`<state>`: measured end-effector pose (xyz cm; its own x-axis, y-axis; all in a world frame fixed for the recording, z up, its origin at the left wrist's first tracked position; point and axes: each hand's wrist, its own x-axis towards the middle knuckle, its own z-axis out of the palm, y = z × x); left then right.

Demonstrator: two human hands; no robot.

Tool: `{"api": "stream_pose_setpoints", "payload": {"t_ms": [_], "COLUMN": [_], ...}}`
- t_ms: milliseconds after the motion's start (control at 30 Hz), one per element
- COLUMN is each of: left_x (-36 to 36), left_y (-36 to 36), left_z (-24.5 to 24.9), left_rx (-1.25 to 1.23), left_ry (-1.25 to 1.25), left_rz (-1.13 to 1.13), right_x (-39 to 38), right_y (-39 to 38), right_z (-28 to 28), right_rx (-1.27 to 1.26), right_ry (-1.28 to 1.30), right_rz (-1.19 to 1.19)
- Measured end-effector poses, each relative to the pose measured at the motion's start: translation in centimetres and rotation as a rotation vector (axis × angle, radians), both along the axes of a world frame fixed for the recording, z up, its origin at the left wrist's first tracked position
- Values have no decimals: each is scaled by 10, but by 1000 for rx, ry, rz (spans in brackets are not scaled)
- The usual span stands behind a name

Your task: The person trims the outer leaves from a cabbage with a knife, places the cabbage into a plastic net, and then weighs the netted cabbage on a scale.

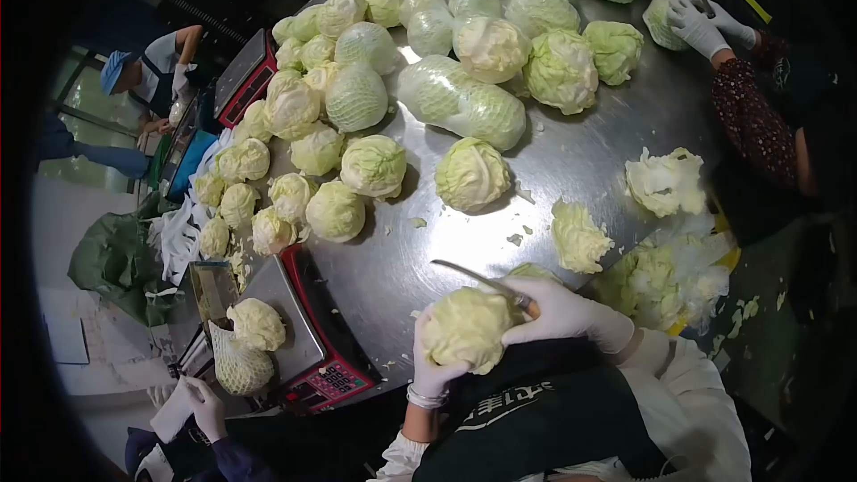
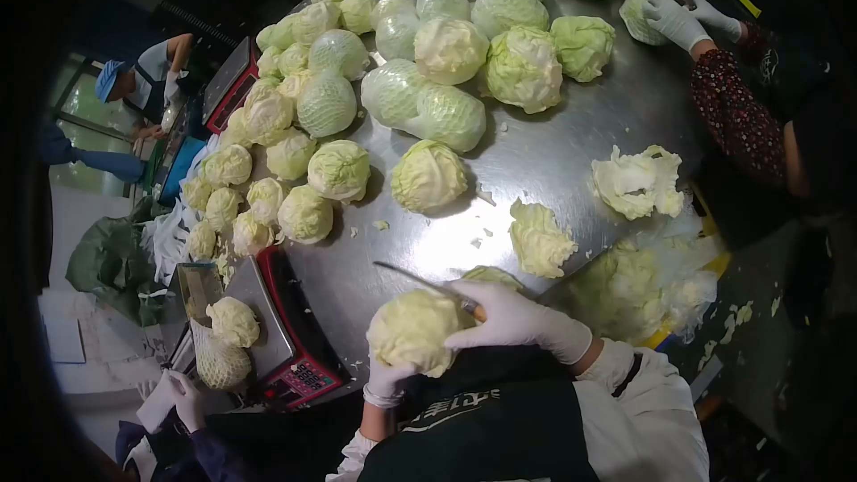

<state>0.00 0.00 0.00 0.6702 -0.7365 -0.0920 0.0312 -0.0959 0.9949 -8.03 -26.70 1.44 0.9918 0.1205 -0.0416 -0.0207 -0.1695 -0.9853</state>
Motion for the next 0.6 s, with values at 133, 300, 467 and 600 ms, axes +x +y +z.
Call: {"api": "stream_pose_setpoints", "payload": {"t_ms": [133,300,467,600], "left_x": [-1,-5,-1,8], "left_y": [-12,-9,-19,-26], "left_z": [1,18,11,25], "left_rx": [-267,-548,-608,-551], "left_ry": [884,1454,1624,1567], "left_rz": [271,233,384,359], "right_x": [-15,-70,-84,-65], "right_y": [-32,-68,-74,-41], "right_z": [-45,-55,-47,-22], "right_rx": [-177,-485,-630,-416], "right_ry": [156,39,-96,-135], "right_rz": [-439,-730,-972,-836]}}
